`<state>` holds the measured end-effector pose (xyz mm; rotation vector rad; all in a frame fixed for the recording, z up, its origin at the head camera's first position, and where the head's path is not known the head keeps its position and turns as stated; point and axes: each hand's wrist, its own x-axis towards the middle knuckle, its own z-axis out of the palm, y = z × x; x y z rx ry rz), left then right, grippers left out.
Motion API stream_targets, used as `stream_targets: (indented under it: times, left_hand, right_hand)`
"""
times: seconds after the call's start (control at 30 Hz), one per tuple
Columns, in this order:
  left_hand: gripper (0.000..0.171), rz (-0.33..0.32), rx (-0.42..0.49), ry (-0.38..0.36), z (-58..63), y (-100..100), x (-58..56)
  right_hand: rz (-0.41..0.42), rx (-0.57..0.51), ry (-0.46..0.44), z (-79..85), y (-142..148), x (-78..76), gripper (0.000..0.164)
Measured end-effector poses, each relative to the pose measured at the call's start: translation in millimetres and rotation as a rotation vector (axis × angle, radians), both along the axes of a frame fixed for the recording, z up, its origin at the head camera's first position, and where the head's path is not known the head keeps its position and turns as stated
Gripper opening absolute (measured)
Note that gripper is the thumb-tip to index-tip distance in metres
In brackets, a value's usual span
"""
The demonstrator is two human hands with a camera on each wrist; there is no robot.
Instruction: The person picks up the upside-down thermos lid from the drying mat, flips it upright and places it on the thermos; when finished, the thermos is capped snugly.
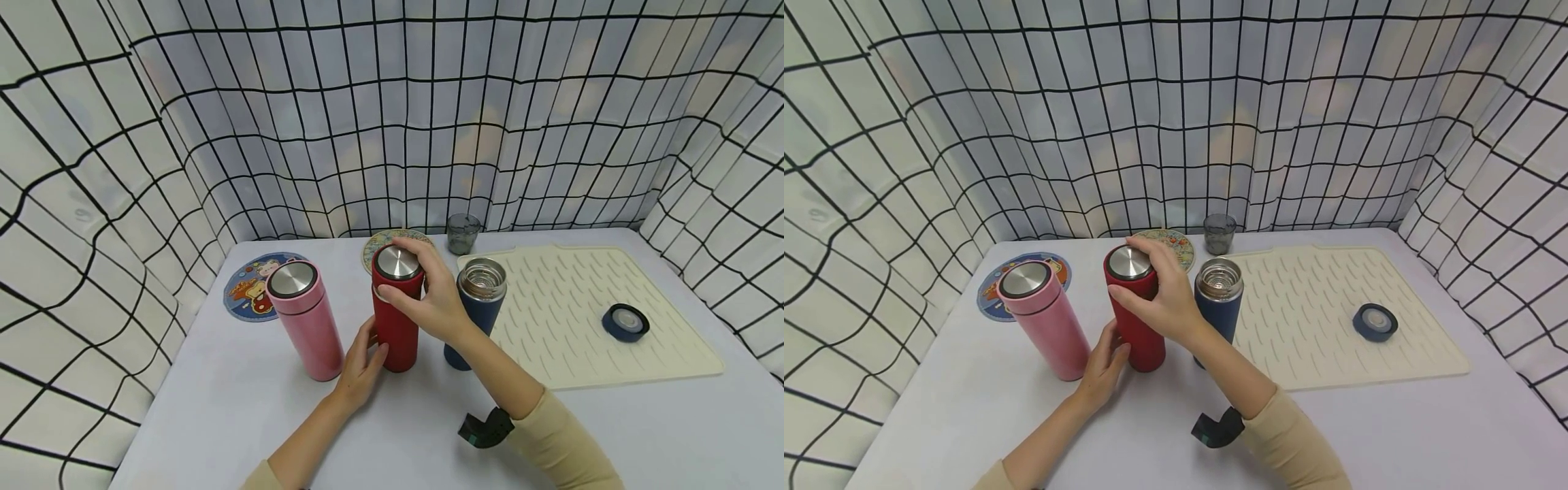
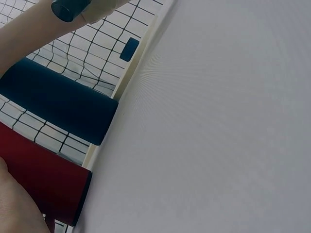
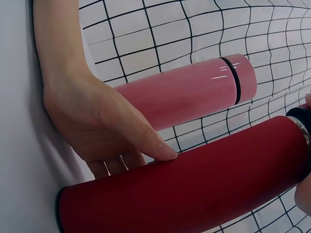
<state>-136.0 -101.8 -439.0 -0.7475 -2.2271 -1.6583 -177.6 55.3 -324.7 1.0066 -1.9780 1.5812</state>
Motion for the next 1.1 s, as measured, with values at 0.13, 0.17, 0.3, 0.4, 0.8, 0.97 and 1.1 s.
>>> stream_targets:
  times: [0.13, 0.17, 0.3, 0.4, 0.8, 0.97, 1.1]
  left_hand:
    - [0.049, 0.004, -0.006, -0.016, 0.7, 0.5, -0.4]
    - [0.049, 0.006, -0.006, -0.02, 0.8, 0.6, -0.7]
    - [0.049, 0.007, -0.004, -0.032, 0.8, 0.5, -1.1]
    - [0.049, 0.007, -0.003, -0.034, 1.2, 0.2, -1.0]
    - [0.051, 0.019, -0.003, -0.02, 1.5, 0.3, -0.3]
    - [0.052, 0.01, 0.003, -0.005, -0.8, 0.7, -1.1]
    - [0.055, 0.016, 0.002, 0.022, -1.7, 1.2, -1.7]
  right_hand:
    - [0.055, -0.035, -0.011, -7.8, 0.7, -5.6, 0.06]
    - [0.069, -0.046, -0.018, -8.3, 0.3, -5.9, 0.06]
    - [0.102, -0.084, -0.066, -3.8, -1.9, -1.6, 0.058]
    - [0.11, -0.102, -0.084, 3.8, -3.4, 5.4, 0.057]
    - [0.153, -0.212, -0.075, -17.7, -4.9, -8.2, 0.052]
    - [0.183, -0.259, -0.11, -19.5, -4.7, -7.1, 0.054]
    - [0.146, -0.255, -0.127, -19.0, -7.3, -4.5, 0.053]
